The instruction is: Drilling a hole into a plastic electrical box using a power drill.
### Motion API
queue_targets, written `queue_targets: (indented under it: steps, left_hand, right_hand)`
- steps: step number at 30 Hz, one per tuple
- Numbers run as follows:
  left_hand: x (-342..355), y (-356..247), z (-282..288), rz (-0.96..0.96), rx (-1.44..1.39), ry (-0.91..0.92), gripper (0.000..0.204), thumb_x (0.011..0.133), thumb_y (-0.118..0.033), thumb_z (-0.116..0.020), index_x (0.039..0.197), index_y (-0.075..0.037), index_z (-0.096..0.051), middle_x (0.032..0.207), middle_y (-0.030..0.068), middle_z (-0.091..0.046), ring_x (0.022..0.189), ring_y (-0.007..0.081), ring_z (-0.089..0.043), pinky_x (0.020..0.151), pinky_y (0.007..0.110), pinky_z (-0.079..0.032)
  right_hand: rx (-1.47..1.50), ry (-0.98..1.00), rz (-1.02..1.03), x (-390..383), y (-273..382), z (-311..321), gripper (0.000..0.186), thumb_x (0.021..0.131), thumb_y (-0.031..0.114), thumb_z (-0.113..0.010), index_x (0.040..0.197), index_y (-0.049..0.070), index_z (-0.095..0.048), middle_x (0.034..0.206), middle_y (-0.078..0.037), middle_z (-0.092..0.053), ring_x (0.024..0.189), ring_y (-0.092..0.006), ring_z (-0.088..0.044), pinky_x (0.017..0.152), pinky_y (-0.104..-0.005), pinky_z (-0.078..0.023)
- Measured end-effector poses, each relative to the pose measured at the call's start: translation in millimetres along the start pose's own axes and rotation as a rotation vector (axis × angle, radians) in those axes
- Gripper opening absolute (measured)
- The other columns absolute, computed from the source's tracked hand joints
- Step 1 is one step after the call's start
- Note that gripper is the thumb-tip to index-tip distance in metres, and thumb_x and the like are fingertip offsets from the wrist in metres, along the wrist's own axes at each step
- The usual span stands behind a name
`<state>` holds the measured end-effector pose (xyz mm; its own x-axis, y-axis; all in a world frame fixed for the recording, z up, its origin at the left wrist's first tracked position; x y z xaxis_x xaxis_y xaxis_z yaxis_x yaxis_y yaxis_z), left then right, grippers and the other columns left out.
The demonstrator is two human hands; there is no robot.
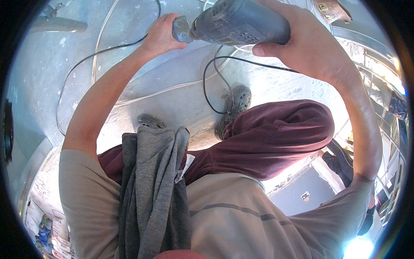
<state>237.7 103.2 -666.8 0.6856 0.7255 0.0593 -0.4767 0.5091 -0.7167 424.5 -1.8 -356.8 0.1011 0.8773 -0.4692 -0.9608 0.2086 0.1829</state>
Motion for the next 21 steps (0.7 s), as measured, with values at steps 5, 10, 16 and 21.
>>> queue_targets:
  steps: [5,10,16,21]
  left_hand:
    - [0.3,0.0,-0.4,0.0,0.008,-0.012,0.088,0.062,-0.03,-0.093,0.136,-0.003,-0.054,0.132,0.0186,-0.06,0.125,0.0378,-0.059,0.108,0.046,-0.049]
    - [0.0,2.0,-2.0,-0.011,0.013,-0.031,0.089,0.061,-0.03,-0.093,0.136,-0.003,-0.054,0.132,0.0188,-0.06,0.124,0.0382,-0.059,0.108,0.046,-0.049]
    - [0.8,1.5,-1.7,-0.005,0.009,-0.011,0.089,0.06,-0.03,-0.093,0.136,-0.003,-0.054,0.131,0.0194,-0.06,0.123,0.0386,-0.059,0.107,0.045,-0.049]
    - [0.5,0.1,-0.4,-0.008,0.016,-0.013,0.09,0.06,-0.031,-0.093,0.136,-0.002,-0.054,0.131,0.0196,-0.06,0.123,0.0386,-0.059,0.107,0.045,-0.049]
  right_hand:
    - [-0.013,-0.021,-0.008,-2.5,-2.2,-2.2,0.085,0.077,0.026,-0.087,0.15,0.002,-0.051,0.12,-0.019,-0.071,0.111,-0.0263,-0.069,0.102,-0.0356,-0.05]
    - [-0.001,0.023,-0.015,-0.2,1.7,-1.6,0.086,0.077,0.025,-0.086,0.151,0.002,-0.05,0.119,-0.019,-0.072,0.11,-0.0272,-0.07,0.101,-0.0363,-0.05]
    - [-0.028,-0.009,-0.027,-2.1,2.8,-1.6,0.085,0.076,0.025,-0.086,0.151,0.002,-0.051,0.117,-0.019,-0.072,0.109,-0.0268,-0.07,0.1,-0.0358,-0.05]
    - [-0.046,-0.01,-0.012,-3.2,0.8,-1.1,0.085,0.077,0.024,-0.087,0.151,0.002,-0.051,0.119,-0.02,-0.072,0.109,-0.0271,-0.07,0.1,-0.0354,-0.05]
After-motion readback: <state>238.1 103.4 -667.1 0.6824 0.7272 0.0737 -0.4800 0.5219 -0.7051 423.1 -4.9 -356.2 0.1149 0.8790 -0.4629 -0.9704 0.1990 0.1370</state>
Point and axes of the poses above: each hand's wrist, its own x-axis towards the middle knuckle, its own z-axis out of the back of the hand, y = z × x, the point moved 3 cm from there along x, towards the middle knuckle
